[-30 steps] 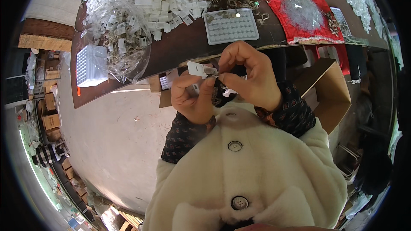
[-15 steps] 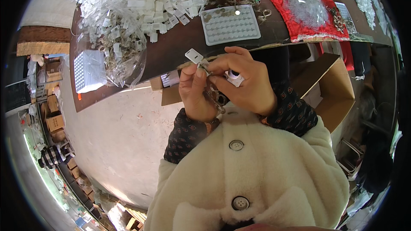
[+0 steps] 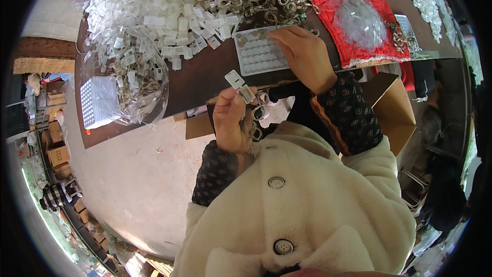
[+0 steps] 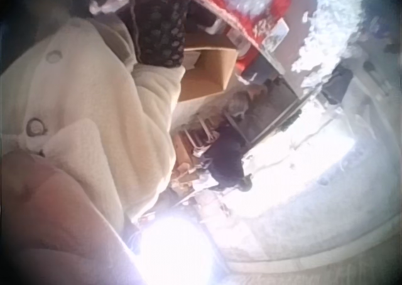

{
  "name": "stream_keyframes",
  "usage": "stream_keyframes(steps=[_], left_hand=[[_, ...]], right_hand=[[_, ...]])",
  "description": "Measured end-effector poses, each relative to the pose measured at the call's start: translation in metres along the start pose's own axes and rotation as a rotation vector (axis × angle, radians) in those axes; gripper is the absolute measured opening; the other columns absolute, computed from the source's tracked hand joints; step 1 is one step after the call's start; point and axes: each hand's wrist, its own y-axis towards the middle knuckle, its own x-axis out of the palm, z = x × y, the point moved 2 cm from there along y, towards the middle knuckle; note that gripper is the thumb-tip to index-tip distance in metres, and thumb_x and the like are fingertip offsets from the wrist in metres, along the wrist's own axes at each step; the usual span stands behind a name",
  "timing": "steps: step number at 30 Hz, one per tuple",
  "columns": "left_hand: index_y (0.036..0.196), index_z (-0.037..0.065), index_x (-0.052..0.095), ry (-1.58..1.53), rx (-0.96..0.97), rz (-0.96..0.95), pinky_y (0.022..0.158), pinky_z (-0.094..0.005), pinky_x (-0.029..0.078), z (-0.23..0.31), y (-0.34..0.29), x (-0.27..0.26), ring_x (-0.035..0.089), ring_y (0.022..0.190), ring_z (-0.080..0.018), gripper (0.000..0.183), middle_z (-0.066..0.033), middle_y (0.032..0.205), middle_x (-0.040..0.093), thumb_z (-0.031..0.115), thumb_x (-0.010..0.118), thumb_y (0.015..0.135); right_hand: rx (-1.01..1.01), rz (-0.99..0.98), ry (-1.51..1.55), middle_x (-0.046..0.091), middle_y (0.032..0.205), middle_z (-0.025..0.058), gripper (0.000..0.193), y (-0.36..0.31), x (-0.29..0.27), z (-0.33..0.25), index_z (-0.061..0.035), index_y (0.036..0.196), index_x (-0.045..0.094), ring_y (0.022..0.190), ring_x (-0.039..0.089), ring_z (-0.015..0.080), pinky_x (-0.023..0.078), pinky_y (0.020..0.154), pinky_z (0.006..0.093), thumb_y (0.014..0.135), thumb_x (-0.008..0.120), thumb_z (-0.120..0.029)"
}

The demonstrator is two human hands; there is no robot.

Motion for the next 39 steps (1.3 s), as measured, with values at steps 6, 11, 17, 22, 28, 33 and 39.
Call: stream_keyframes(steps=[6,11,17,22,28,33,39], left_hand=[[0.111,0.006,0.06,-0.06,-0.024,-0.07,0.064,-0.0214,0.054,0.003,0.004,-0.007,0.064,0.09,-0.012,0.019,-0.0095,0.108,0.07,0.021,0.062,0.099],[0.114,0.006,0.06,-0.117,-0.01,-0.095,0.063,-0.0199,0.05,0.003,0.007,-0.006,0.065,0.09,-0.0141,0.016,-0.0135,0.109,0.07,0.009,0.06,0.098],[0.117,0.004,0.061,-0.148,0.034,-0.05,0.062,-0.0184,0.049,0.002,0.004,-0.003,0.064,0.085,-0.0125,0.019,-0.0127,0.106,0.071,0.002,0.057,0.098],[0.116,0.004,0.063,-0.191,0.081,-0.037,0.064,-0.0193,0.05,0.002,-0.001,0.003,0.065,0.08,-0.0101,0.019,-0.0113,0.104,0.071,0.001,0.058,0.098],[0.117,0.001,0.062,-0.227,0.068,-0.129,0.077,-0.0294,0.057,0.006,-0.003,0.005,0.068,0.092,-0.0161,0.02,-0.0135,0.108,0.07,-0.001,0.056,0.099],[0.118,0.001,0.062,-0.274,0.034,-0.074,0.084,-0.0341,0.056,0.001,-0.003,0.004,0.067,0.095,-0.0189,0.021,-0.0152,0.11,0.069,0.0,0.056,0.099],[0.12,0.002,0.062,-0.269,0.006,-0.063,0.085,-0.0346,0.056,0.004,0.006,-0.005,0.067,0.092,-0.0195,0.021,-0.0176,0.111,0.069,0.003,0.058,0.099]], right_hand=[[-0.03,-0.106,-0.147,0.067,0.099,0.007,0.023,0.009,0.006,0.019,-0.0105,0.107,0.068,0.091,0.066,0.0319,0.054,0.075,0.0381,0.086,0.064,-0.003],[-0.038,-0.112,-0.199,0.066,0.097,0.0074,0.017,0.015,0.007,0.01,-0.0096,0.103,0.068,0.088,0.066,0.0314,0.054,0.073,0.0387,0.087,0.065,-0.004],[-0.119,-0.058,0.261,0.066,0.095,0.0108,0.016,-0.009,-0.014,-0.053,-0.0055,0.099,0.068,0.08,0.065,0.0291,0.054,0.066,0.0364,0.084,0.07,0.0],[-0.241,-0.058,0.252,0.066,0.091,0.0097,0.023,-0.022,-0.015,-0.081,-0.0039,0.099,0.071,0.076,0.066,0.0261,0.054,0.063,0.0342,0.078,0.075,0.002],[-0.287,0.018,0.231,0.066,0.092,0.0072,0.03,-0.022,-0.016,-0.079,-0.0048,0.1,0.069,0.078,0.066,0.0258,0.055,0.068,0.0338,0.071,0.07,-0.003],[-0.385,0.082,0.213,0.069,0.095,0.0078,0.027,-0.025,-0.006,-0.079,-0.0045,0.1,0.069,0.078,0.066,0.0269,0.055,0.07,0.036,0.073,0.069,-0.003],[-0.166,0.036,0.044,0.068,0.095,0.008,0.022,-0.013,0.0,-0.05,-0.0056,0.1,0.071,0.081,0.065,0.0303,0.053,0.07,0.0379,0.078,0.069,-0.003]])
